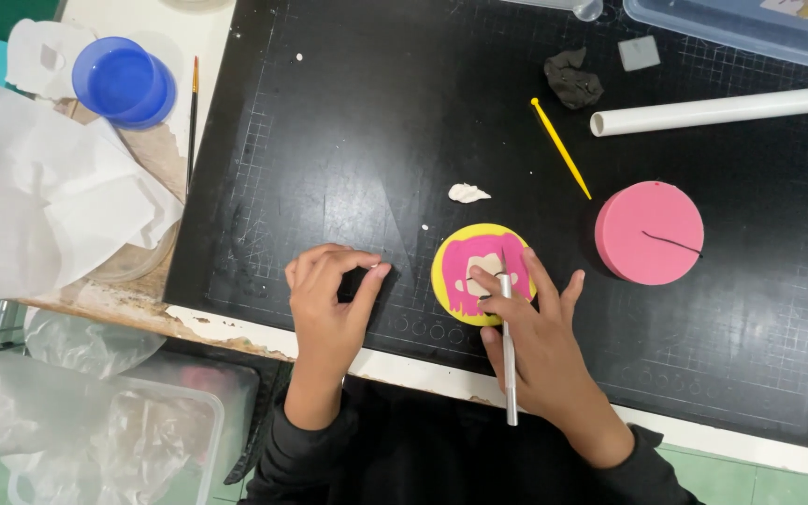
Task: The person shapes small pieces of white clay and places them onto a circular yellow and pink clay base to form facial features. They use a silver sculpting tool to refine the details of the clay face. The person repeatedly rolls and presses the clay by hand to create the design.
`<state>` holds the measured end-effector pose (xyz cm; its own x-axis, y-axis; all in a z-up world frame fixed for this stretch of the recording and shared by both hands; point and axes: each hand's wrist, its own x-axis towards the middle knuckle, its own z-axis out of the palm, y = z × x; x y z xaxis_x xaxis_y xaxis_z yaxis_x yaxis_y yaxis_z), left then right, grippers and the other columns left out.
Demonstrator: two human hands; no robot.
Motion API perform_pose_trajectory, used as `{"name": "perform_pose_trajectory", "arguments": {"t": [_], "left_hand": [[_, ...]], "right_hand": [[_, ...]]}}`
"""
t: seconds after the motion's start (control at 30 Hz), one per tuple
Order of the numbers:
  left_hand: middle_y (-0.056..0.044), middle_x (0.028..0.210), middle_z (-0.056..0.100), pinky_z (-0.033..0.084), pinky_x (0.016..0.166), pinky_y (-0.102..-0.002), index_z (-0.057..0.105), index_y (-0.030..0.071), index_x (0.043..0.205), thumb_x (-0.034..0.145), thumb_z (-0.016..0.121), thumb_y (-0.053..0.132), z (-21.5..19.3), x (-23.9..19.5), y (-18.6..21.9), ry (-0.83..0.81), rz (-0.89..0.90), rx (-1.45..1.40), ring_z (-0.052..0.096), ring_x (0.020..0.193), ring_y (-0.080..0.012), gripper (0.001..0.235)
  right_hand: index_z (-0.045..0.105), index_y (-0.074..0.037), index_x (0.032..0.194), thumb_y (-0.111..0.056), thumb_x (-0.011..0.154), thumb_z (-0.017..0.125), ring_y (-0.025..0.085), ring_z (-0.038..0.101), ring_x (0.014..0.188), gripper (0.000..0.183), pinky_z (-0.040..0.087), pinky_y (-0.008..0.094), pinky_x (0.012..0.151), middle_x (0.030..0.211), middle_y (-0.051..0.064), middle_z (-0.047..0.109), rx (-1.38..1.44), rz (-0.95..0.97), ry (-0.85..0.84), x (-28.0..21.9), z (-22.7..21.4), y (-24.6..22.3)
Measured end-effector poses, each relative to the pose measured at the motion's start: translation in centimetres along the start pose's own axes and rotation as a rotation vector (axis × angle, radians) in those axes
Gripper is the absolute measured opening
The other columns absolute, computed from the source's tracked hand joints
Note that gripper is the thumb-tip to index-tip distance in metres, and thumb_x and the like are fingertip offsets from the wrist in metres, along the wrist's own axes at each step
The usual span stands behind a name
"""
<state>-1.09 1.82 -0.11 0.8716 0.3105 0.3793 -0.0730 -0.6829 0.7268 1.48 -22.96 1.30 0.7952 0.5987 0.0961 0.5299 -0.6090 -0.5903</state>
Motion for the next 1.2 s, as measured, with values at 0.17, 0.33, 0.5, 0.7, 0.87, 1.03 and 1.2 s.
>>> {"name": "perform_pose_trajectory", "arguments": {"t": [0.17, 0.33, 0.5, 0.7, 0.87, 1.03, 1.2], "left_hand": [[0.004, 0.091, 0.076, 0.038, 0.095, -0.036, 0.076, 0.016, 0.099, 0.095, 0.074, 0.019, 0.2, 0.0, -0.1, 0.032, 0.026, -0.068, 0.066, 0.102, -0.0194, 0.006], [0.006, 0.082, 0.078, 0.04, 0.096, -0.037, 0.08, 0.018, 0.089, 0.098, 0.072, 0.023, 0.3, 0.2, -0.1, 0.063, -0.016, -0.111, 0.069, 0.103, -0.0204, 0.012], [-0.005, 0.1, 0.078, 0.037, 0.097, -0.044, 0.078, 0.013, 0.111, 0.112, 0.042, 0.023, -0.3, 0.9, 1.8, 0.039, -0.106, 0.049, 0.064, 0.108, -0.0296, 0.037], [0.004, 0.101, 0.071, 0.034, 0.085, -0.04, 0.081, 0.017, 0.102, 0.1, 0.071, 0.022, 1.0, 0.5, 0.4, 0.129, -0.016, 0.387, 0.055, 0.106, -0.0226, 0.012], [-0.001, 0.098, 0.074, 0.041, 0.084, -0.039, 0.078, 0.013, 0.105, 0.094, 0.08, 0.018, -0.1, 0.7, 0.6, 0.256, 0.008, 0.308, 0.065, 0.097, -0.0242, 0.012], [0.008, 0.073, 0.073, 0.045, 0.087, -0.034, 0.066, 0.02, 0.064, 0.099, 0.077, 0.025, -4.9, 0.4, 4.0, 0.256, 0.091, 0.277, 0.074, 0.087, -0.0168, 0.037], [-0.002, 0.067, 0.059, 0.04, 0.075, -0.048, 0.059, 0.018, 0.073, 0.098, 0.062, 0.028, -8.4, -0.9, 17.1, -0.312, 0.552, 0.452, 0.056, 0.071, -0.0286, 0.026]], "right_hand": [[0.049, -0.015, 0.117, -0.012, 0.1, 0.049, 0.049, 0.022, 0.155, 0.017, -0.007, 0.076, 0.118, 0.15, 0.01, 0.057, 0.212, -0.062, 0.216, -0.8, 0.8, 1.6], [0.049, -0.009, 0.115, -0.028, 0.107, 0.041, 0.053, 0.031, 0.148, 0.021, 0.003, 0.068, 0.122, 0.143, 0.017, 0.061, 0.296, -0.09, 0.377, -1.5, 0.8, 2.2], [0.059, -0.006, 0.125, -0.024, 0.103, 0.049, 0.04, 0.055, 0.133, 0.03, 0.024, 0.057, 0.119, 0.129, 0.009, 0.069, 0.095, -0.03, 0.299, -1.9, -3.4, 1.3], [0.07, -0.035, 0.129, -0.037, 0.099, 0.064, 0.026, 0.059, 0.118, 0.03, 0.041, 0.041, 0.101, 0.114, -0.004, 0.066, -0.718, -0.121, 0.2, -1.4, -8.2, 6.1], [0.066, -0.034, 0.133, -0.027, 0.099, 0.063, 0.027, 0.057, 0.122, 0.035, 0.038, 0.053, 0.097, 0.118, -0.003, 0.069, -0.887, -0.13, 0.057, 3.4, -8.5, 6.4], [0.065, -0.031, 0.133, -0.016, 0.098, 0.059, 0.028, 0.054, 0.128, 0.039, 0.031, 0.061, 0.098, 0.123, 0.001, 0.07, -0.954, -0.067, -0.174, 7.4, -7.5, 6.1], [0.045, -0.026, 0.156, -0.013, 0.094, 0.051, 0.025, 0.055, 0.114, 0.064, 0.043, 0.064, 0.087, 0.125, -0.006, 0.065, -1.149, -0.159, -0.226, 9.7, -7.7, 7.9]]}}
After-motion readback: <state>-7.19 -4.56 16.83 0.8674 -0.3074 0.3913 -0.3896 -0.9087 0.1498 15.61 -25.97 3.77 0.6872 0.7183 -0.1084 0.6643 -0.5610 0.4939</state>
